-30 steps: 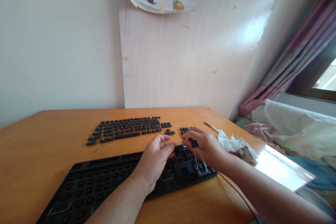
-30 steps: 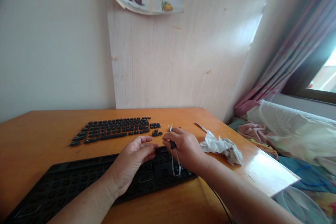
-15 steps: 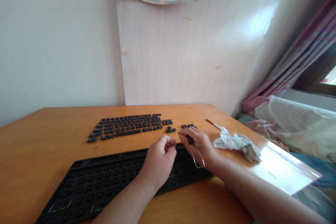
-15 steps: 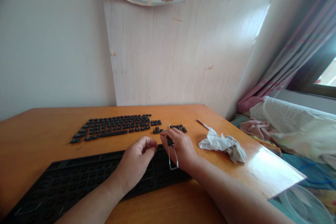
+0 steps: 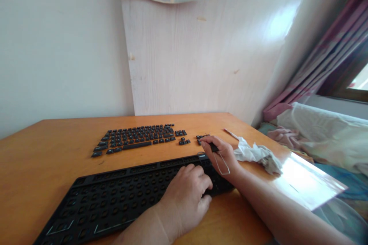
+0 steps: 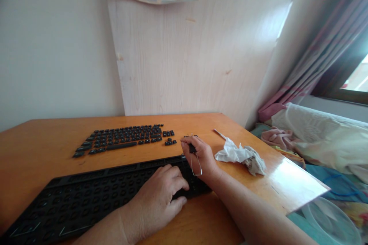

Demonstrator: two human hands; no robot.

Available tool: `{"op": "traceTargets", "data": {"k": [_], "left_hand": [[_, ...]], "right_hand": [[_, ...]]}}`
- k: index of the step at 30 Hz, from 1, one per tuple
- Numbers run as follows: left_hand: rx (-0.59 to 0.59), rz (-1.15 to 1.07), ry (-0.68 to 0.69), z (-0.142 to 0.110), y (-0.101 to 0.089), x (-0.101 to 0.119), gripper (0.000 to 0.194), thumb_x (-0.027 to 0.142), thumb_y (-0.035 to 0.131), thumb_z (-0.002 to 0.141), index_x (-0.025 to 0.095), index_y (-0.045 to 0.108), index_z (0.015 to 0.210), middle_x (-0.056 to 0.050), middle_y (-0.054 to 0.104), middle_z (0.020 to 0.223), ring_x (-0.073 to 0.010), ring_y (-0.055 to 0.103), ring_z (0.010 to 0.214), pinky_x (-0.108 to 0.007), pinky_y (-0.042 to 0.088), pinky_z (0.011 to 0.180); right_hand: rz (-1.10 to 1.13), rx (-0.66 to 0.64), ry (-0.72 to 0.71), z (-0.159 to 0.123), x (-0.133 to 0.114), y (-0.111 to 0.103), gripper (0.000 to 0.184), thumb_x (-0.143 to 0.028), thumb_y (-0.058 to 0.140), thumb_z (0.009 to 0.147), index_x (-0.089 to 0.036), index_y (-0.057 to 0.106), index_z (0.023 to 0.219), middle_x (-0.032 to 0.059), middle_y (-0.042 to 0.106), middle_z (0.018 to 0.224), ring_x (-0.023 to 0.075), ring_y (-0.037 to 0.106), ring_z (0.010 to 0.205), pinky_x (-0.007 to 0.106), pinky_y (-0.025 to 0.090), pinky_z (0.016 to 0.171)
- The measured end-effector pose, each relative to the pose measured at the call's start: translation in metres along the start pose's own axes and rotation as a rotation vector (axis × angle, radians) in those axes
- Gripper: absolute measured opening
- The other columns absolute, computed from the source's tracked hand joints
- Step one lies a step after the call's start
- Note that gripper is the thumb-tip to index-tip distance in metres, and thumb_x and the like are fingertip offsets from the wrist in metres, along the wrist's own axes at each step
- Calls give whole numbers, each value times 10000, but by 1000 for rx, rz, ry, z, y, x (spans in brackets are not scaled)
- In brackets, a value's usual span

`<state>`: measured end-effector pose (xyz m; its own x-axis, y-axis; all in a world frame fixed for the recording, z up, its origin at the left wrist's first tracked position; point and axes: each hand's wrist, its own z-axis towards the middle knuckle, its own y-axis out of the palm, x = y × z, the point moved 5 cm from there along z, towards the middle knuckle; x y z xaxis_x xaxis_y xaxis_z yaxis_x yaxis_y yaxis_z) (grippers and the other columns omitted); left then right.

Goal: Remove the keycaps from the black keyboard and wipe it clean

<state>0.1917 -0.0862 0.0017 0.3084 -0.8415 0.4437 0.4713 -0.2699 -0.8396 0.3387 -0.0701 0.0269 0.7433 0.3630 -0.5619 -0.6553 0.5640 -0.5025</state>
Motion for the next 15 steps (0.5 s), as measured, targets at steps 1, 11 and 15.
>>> {"op": "traceTargets", "data": {"k": [1,11,15], "left_hand": [[-4,-7,-6,0,1,0,144,179,679,738,227,662,873,-37,628,911,-226,533,917,-351,408,801],[164,-642,-304,4,-11,-16,107,198,579,794,177,624,889,-21,607,799,-157,541,758,-287,425,717],[291,-1078,-455,5,-17,-35,156,290,575,837,157,611,911,-29,611,841,-147,546,791,-284,436,754]], "right_hand": [[2,4,-4,0,0,-1,175,-286,543,911,-197,684,966,51,706,903,174,647,841,287,497,800],[42,-14,-110,-7,-7,-5,150,-255,562,904,-215,680,986,43,701,893,169,652,825,283,507,760],[66,-83,-185,-13,-18,-4,141,-237,563,904,-218,663,1001,45,677,863,159,641,778,277,509,727]]}}
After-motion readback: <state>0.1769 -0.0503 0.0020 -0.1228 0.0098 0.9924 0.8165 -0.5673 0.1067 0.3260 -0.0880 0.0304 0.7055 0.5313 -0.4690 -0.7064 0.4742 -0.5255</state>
